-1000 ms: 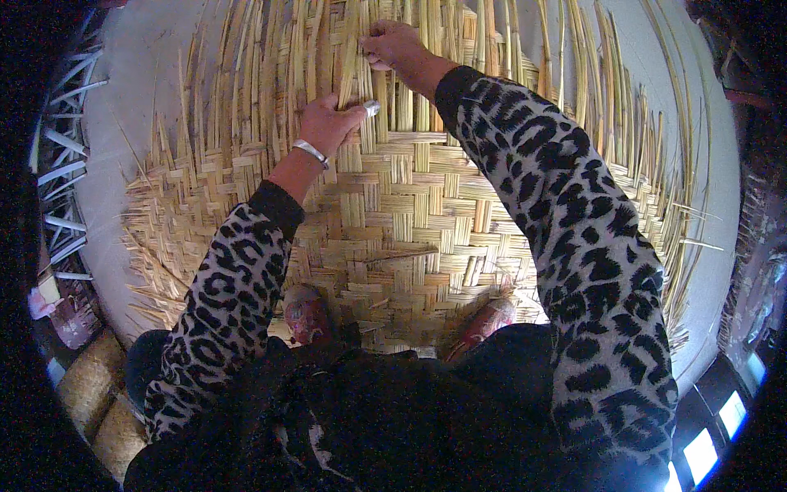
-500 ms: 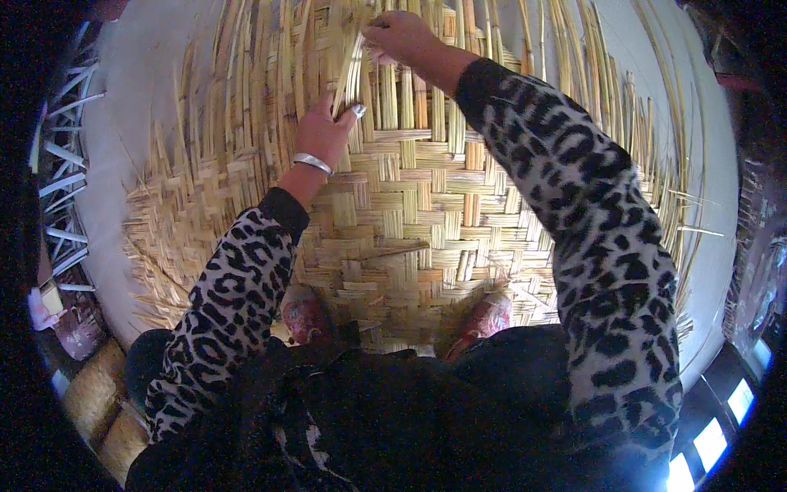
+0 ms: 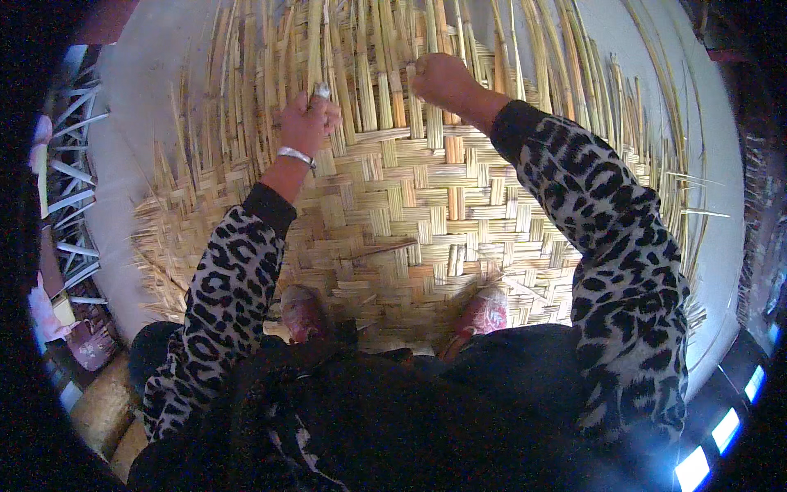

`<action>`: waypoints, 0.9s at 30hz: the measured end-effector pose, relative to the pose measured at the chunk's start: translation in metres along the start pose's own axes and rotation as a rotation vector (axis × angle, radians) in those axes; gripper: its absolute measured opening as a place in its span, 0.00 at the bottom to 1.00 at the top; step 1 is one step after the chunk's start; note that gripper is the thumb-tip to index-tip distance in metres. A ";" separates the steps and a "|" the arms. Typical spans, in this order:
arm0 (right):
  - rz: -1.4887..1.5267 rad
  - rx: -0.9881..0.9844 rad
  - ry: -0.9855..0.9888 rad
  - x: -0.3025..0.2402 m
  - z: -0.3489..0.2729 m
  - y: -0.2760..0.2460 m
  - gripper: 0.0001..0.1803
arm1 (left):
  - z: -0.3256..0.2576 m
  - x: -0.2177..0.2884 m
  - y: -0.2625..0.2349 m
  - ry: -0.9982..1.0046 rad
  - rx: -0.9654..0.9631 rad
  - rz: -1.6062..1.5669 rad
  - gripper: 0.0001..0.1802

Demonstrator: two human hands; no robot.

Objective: The person weaves a large circular mat or basket base using dried palm or bamboo strips. They interlace the strips by hand, adjusting and tightening the weave as they work. Scissors are visible nearby but not used during the clip.

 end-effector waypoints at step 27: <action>0.677 -0.253 -0.008 -0.021 0.004 0.005 0.23 | 0.036 0.028 -0.009 -0.160 -0.108 -0.166 0.17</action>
Point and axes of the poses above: each hand's wrist, its own z-axis towards the middle knuckle, its own y-axis out of the palm, x = y × z, the point moved 8 cm from there along z, towards the middle knuckle, and after that the axes turned 8 degrees about -x, right-handed, at the moved point
